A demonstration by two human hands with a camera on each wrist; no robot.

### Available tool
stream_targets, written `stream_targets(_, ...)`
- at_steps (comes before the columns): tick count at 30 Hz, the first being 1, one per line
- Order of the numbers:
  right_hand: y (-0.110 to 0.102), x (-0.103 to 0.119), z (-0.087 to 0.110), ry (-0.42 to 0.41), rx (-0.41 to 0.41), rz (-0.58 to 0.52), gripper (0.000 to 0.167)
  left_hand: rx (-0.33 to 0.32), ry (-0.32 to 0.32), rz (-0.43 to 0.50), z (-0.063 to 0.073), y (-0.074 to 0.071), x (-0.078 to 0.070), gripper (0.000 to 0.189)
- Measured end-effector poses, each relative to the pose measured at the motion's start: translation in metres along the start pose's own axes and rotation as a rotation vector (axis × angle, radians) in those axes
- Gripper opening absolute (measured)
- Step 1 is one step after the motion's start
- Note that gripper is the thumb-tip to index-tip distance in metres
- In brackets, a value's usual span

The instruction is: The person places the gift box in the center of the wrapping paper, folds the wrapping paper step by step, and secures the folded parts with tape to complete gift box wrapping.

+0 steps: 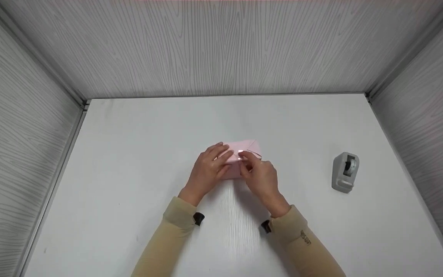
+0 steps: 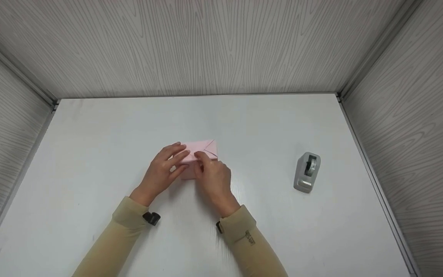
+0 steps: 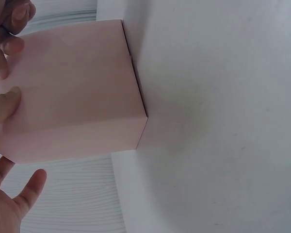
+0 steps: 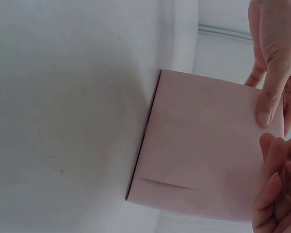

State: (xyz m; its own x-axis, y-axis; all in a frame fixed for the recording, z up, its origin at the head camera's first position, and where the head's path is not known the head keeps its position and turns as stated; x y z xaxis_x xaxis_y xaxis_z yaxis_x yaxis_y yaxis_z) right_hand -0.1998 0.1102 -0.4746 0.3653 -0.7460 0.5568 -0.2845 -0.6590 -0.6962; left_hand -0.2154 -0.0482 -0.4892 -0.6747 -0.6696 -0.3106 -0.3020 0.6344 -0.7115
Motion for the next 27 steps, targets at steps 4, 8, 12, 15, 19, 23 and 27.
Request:
stream_targets(4,-0.007,-0.001,-0.001,-0.076,-0.019,0.100,0.032,0.018,-0.016,-0.002,-0.002,-0.001,-0.003,0.040)
stream_targets(8,-0.016,-0.010,-0.001,-0.063,-0.037,0.074,0.034,0.049,-0.036,0.015,-0.002,-0.003,-0.006,0.043)
stream_targets(12,-0.025,-0.024,-0.002,0.009,-0.049,-0.025,0.036,0.054,-0.077,0.081,0.001,-0.005,-0.006,0.052)
stream_targets(15,-0.028,-0.036,-0.002,0.064,-0.045,-0.104,0.035,0.036,-0.109,0.133,0.004,-0.008,-0.006,0.060)
stream_targets(19,-0.027,-0.052,0.002,0.161,0.004,-0.232,0.034,0.009,-0.198,0.185,0.011,-0.011,-0.003,0.066)
stream_targets(23,-0.018,-0.066,0.007,0.262,0.106,-0.368,0.038,0.009,-0.356,0.246,0.022,-0.011,0.002,0.065)
stream_targets(27,-0.012,-0.072,0.010,0.298,0.188,-0.462,0.039,0.048,-0.466,0.316,0.030,-0.005,0.006,0.053)
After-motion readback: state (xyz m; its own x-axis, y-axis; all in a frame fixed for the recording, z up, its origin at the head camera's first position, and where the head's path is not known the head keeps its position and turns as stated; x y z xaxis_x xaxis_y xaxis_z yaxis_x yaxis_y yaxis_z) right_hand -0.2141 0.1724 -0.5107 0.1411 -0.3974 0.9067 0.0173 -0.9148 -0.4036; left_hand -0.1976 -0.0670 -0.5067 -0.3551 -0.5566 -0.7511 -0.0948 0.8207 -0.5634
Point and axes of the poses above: each hand's wrist, its own z-axis away from the middle knuckle, its own y-axis out of the palm, x = y × z, the point moved 5 cm from there along -z, towards the middle knuckle, and after that the axes turned 3 degrees about -x, right-handed, at the moved point
